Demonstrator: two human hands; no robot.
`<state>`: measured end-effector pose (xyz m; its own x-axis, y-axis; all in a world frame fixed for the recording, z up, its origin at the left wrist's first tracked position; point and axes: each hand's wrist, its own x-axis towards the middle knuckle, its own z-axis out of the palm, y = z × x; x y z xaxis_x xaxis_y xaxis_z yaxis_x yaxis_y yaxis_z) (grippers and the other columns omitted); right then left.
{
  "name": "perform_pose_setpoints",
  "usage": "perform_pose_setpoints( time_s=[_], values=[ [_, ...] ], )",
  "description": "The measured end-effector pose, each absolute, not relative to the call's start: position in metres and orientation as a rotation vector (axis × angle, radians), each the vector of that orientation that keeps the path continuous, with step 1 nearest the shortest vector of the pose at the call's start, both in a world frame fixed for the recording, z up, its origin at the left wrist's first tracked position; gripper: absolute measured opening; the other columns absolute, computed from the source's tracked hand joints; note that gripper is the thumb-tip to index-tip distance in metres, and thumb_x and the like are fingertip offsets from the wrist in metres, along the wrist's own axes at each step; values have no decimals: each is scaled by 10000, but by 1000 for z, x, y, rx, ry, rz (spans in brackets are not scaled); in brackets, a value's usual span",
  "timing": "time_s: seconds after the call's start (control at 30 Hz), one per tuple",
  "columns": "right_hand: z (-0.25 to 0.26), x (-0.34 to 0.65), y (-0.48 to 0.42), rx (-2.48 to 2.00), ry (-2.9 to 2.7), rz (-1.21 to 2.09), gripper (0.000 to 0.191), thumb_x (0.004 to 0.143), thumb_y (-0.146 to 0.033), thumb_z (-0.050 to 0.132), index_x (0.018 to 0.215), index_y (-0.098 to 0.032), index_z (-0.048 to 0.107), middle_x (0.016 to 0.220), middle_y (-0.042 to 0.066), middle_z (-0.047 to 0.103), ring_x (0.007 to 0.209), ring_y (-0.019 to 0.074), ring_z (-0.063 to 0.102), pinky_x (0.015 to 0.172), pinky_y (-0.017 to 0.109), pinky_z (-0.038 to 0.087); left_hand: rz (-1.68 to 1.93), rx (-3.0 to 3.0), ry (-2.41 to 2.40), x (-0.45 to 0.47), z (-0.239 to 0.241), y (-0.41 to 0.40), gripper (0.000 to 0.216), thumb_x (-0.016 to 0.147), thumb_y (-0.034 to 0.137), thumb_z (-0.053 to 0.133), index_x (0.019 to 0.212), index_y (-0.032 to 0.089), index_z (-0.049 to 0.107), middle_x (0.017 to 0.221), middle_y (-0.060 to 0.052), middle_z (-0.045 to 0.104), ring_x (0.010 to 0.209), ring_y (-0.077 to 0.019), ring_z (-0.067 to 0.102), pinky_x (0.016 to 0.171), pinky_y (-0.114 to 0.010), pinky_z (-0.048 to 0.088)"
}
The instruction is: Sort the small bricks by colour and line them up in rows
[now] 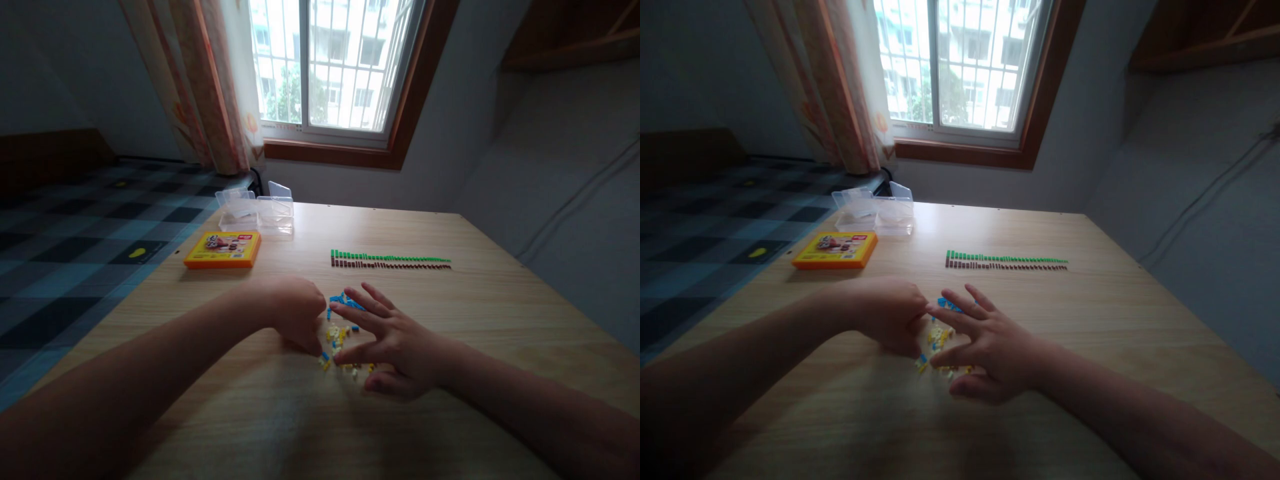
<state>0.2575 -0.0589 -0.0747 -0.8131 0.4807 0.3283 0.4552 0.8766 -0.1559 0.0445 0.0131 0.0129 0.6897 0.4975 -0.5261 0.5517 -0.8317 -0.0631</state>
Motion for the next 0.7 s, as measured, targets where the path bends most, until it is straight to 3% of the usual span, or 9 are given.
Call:
perform_pose_setpoints(
  time_s=[0.1,0.3,0.7],
  values=[
    [-74,258,-59,-689,-2682,103,393,887,-526,624,1217,-330,704,1671,13,155,1523,359,144,1219,592,45,-816,2783,911,46,13,11,453,818,557,598,817,147,791,751,-119,735,600,-186,607,565,-284,438],
    [-74,259,-58,-652,-2645,104,361,876,-506,630,1152,-298,734,1663,14,189,1523,362,148,1222,591,46,-700,2812,912,45,6,8,433,762,581,654,726,165,770,670,-89,703,564,-177,587,553,-283,438],
    [-77,269,-52,-678,-2591,42,312,909,-472,583,1081,-275,754,1642,12,261,1525,350,146,1225,594,77,-737,2838,1002,41,1,20,437,807,523,600,890,138,789,800,-155,739,680,-250,659,612,-328,490]
  ],
)
